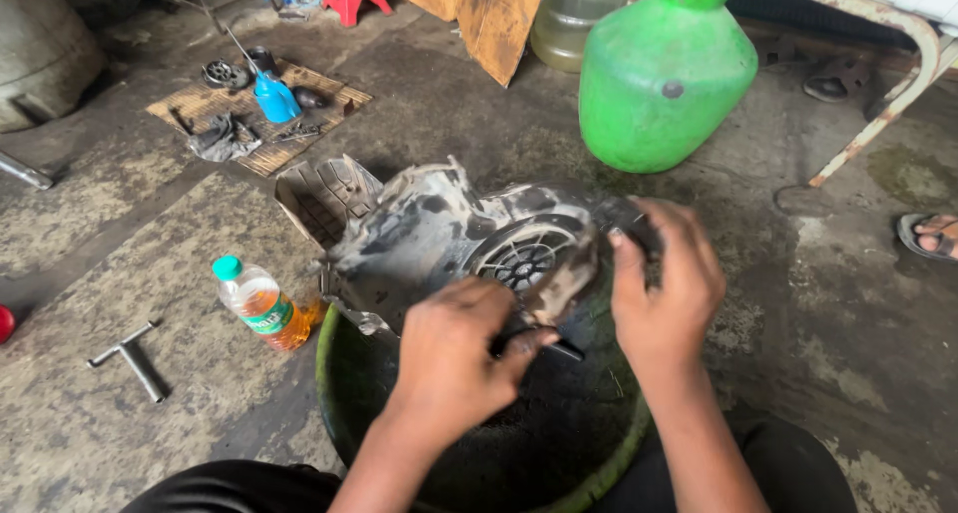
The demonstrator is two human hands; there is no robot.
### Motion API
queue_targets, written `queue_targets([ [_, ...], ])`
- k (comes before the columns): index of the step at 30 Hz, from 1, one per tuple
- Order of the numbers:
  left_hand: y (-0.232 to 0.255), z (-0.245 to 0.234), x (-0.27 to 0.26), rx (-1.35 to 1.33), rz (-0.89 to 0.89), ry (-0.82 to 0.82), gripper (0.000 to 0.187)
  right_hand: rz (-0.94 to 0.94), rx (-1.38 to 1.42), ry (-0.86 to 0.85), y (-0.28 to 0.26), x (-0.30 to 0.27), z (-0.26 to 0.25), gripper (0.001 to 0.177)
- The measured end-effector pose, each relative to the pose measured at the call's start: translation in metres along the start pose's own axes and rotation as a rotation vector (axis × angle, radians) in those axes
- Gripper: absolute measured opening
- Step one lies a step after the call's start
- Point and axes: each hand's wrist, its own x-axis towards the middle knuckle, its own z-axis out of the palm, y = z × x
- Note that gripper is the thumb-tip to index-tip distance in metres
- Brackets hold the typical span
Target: The person scrubs a black mechanical housing with a wire brush over a green basin, then wipes it with a striped cloth. They subsequently pour a liquid from a plastic bottle onto the housing to rinse or treat it.
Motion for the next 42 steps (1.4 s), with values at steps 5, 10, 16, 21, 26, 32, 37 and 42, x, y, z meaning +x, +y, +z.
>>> queue_targets([
  [5, -0.002, 0.019, 0.011, 0.035, -0.009, 0.103, 0.026, -0.188, 0.056, -0.112, -0.01, -0.045, 0.004, 0.026],
  [10, 0.001, 0.03, 0.005, 0.073, -0.02, 0.101, 0.033, 0.054, 0.056, -0.003, 0.027, -0.02, 0.013, 0.025],
  [16, -0.003, 0.03, 0.012, 0.087, -0.006, 0.083, 0.03, -0.038, 0.104, -0.025, 0.015, -0.027, 0.016, 0.026],
  [21, -0.016, 0.031, 0.006, 0.089, -0.011, 0.06, 0.031, 0.027, 0.138, -0.021, 0.022, -0.037, 0.027, 0.024],
  [26, -0.018, 0.03, 0.003, 0.154, -0.034, -0.002, 0.034, 0.093, 0.111, -0.039, 0.036, -0.038, 0.034, 0.027],
  [32, -0.018, 0.027, 0.011, 0.138, -0.007, -0.023, 0.025, -0.26, 0.153, -0.072, 0.015, -0.064, 0.032, 0.032],
  [37, -0.022, 0.025, 0.006, 0.098, -0.086, -0.096, 0.031, -0.038, 0.172, -0.097, 0.032, -0.05, 0.032, 0.033],
  [42, -0.02, 0.023, 0.006, 0.074, -0.074, -0.042, 0.033, -0.1, 0.054, -0.129, 0.006, -0.056, 0.022, 0.025],
])
